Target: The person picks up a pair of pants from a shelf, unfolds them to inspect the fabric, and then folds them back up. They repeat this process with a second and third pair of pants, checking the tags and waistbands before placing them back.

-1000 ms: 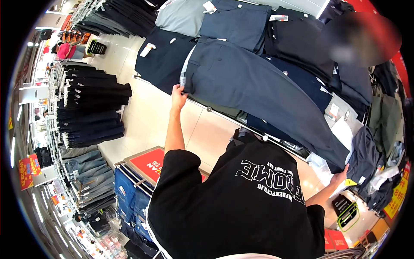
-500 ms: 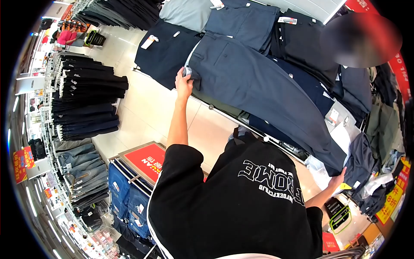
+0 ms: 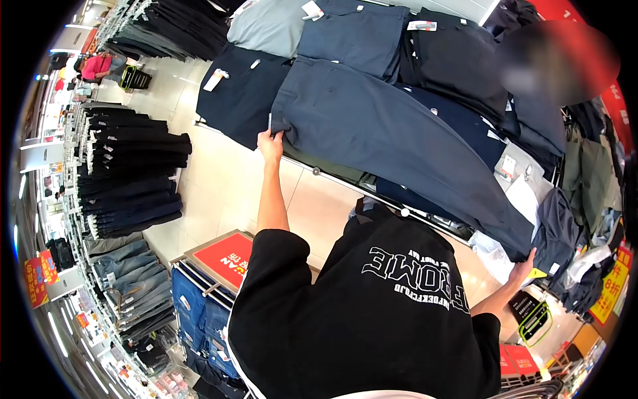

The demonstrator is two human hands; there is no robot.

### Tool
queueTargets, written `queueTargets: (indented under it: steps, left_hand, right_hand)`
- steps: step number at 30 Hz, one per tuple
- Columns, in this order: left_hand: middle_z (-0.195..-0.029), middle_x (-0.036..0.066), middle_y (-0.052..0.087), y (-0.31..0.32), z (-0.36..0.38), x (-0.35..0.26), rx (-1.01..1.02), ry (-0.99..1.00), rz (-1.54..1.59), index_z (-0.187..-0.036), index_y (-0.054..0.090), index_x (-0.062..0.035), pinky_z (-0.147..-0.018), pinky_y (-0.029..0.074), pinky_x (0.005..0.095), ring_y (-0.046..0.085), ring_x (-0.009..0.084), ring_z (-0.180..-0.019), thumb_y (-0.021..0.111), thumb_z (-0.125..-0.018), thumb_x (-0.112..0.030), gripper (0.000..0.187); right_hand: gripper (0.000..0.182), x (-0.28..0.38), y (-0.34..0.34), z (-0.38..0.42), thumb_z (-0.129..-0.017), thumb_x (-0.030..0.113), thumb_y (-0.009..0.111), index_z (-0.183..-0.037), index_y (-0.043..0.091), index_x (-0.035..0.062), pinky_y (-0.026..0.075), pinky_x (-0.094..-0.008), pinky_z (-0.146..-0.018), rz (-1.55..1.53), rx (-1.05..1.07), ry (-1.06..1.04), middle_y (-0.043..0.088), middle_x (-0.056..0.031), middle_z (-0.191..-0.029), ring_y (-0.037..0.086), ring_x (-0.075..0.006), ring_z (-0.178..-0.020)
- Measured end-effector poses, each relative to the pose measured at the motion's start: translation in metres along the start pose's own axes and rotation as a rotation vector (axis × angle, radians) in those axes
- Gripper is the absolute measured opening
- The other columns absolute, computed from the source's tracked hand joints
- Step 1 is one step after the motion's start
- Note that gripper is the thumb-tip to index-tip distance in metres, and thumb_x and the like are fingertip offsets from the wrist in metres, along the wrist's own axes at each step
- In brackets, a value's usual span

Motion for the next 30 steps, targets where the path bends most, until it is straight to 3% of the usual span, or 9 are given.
queueTargets:
  steps: [5,11,12,14,18,22,26,27,30]
  left_hand:
    - [-0.083,0.017,0.07,-0.003,0.006,0.007,0.322,-0.133,0.233,-0.097,0.07,0.0028,-0.073,0.049,0.0335,0.064,0.0209,-0.074,0.074,-0.081,-0.023,0.031]
    - [-0.086,0.01,0.069,-0.037,0.001,-0.03,0.231,-0.17,0.497,-0.095,0.068,0.0106,-0.075,0.049,0.0293,0.062,0.0154,-0.079,0.076,-0.081,-0.025,0.039]
    - [-0.087,0.011,0.068,-0.066,-0.006,-0.068,0.158,-0.186,0.491,-0.098,0.067,0.0117,-0.076,0.049,0.0284,0.062,0.016,-0.08,0.076,-0.08,-0.025,0.042]
    - [-0.097,0.014,0.066,-0.099,-0.044,-0.077,-0.122,-0.217,0.173,-0.107,0.063,0.011,-0.081,0.048,0.0278,0.062,0.0169,-0.09,0.076,-0.08,-0.03,0.05]
    - [-0.108,0.014,0.063,-0.182,-0.089,-0.107,0.374,-0.355,0.859,-0.111,0.061,0.0066,-0.091,0.045,0.0302,0.059,0.0181,-0.104,0.074,-0.081,-0.037,0.054]
    - [-0.096,0.009,0.066,-0.175,-0.119,-0.079,0.516,-0.535,0.135,-0.104,0.067,0.0013,-0.069,0.052,0.04,0.063,0.0209,-0.082,0.073,-0.076,-0.033,0.044]
    - [-0.081,0.007,0.061,-0.169,-0.159,-0.13,0.302,-0.444,0.013,-0.092,0.068,-0.0019,-0.053,0.041,0.0365,0.055,0.019,-0.068,0.069,-0.069,-0.026,0.033]
    - [-0.076,0.005,0.059,-0.168,-0.187,-0.131,0.201,-0.402,0.082,-0.085,0.068,-0.0015,-0.052,0.038,0.0351,0.054,0.0173,-0.066,0.069,-0.069,-0.026,0.029]
    - [-0.075,0.004,0.062,-0.203,-0.241,-0.163,0.191,-0.235,0.763,-0.076,0.065,-0.0048,-0.065,0.045,0.0301,0.057,0.0162,-0.067,0.071,-0.074,-0.018,0.015]
  right_hand:
    - [0.036,-0.018,-0.017,-0.01,-0.094,0.038,0.061,-0.107,0.061,0.004,0.044,-0.0258,-0.074,0.264,0.213,0.09,0.065,-0.0009,-0.099,0.061,-0.0109,-0.087]
    - [0.053,-0.015,0.017,-0.003,-0.093,0.036,0.063,-0.125,0.056,-0.0052,0.04,-0.0315,-0.098,0.535,-0.026,-0.189,0.062,-0.0114,-0.118,0.058,-0.0214,-0.104]
    - [0.05,0.019,0.053,0.015,-0.092,0.033,0.063,-0.125,0.055,-0.0048,0.042,-0.0351,-0.098,-0.039,-0.069,-0.192,0.061,-0.0123,-0.118,0.059,-0.0232,-0.103]
    - [0.044,0.057,0.02,-0.039,-0.089,0.031,0.066,-0.117,0.059,-0.0018,0.046,-0.0417,-0.093,-0.293,-0.118,-0.025,0.062,-0.013,-0.117,0.06,-0.0266,-0.103]
    - [0.041,0.155,0.005,-0.044,-0.088,0.03,0.067,-0.113,0.06,-0.0029,0.05,-0.0378,-0.087,-0.293,-0.071,-0.204,0.065,-0.0137,-0.111,0.063,-0.0251,-0.096]
    - [0.04,0.159,0.008,-0.064,-0.086,0.025,0.069,-0.112,0.063,-0.0045,0.049,-0.0329,-0.088,-0.006,-0.037,-0.1,0.066,-0.0122,-0.109,0.064,-0.0224,-0.093]
    - [0.052,0.183,0.072,-0.094,-0.077,0.032,0.077,-0.11,0.064,-0.0062,0.049,-0.0318,-0.083,0.228,-0.019,-0.15,0.065,-0.0101,-0.103,0.062,-0.0198,-0.088]
    - [0.053,0.198,0.103,-0.08,-0.077,0.033,0.078,-0.11,0.063,-0.0063,0.048,-0.0319,-0.084,0.184,-0.021,-0.365,0.065,-0.01,-0.104,0.062,-0.0198,-0.09]
    - [0.039,0.232,0.119,-0.117,-0.079,0.025,0.074,-0.103,0.067,-0.0049,0.048,-0.0323,-0.084,-0.069,-0.024,-0.254,0.065,-0.0104,-0.103,0.062,-0.021,-0.09]
Point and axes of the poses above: each hand's wrist, its own z-axis away from the middle knuckle, its own y-axis out of the palm, x = y × z, the point moved 1 cm from there along -z, towards the middle knuckle
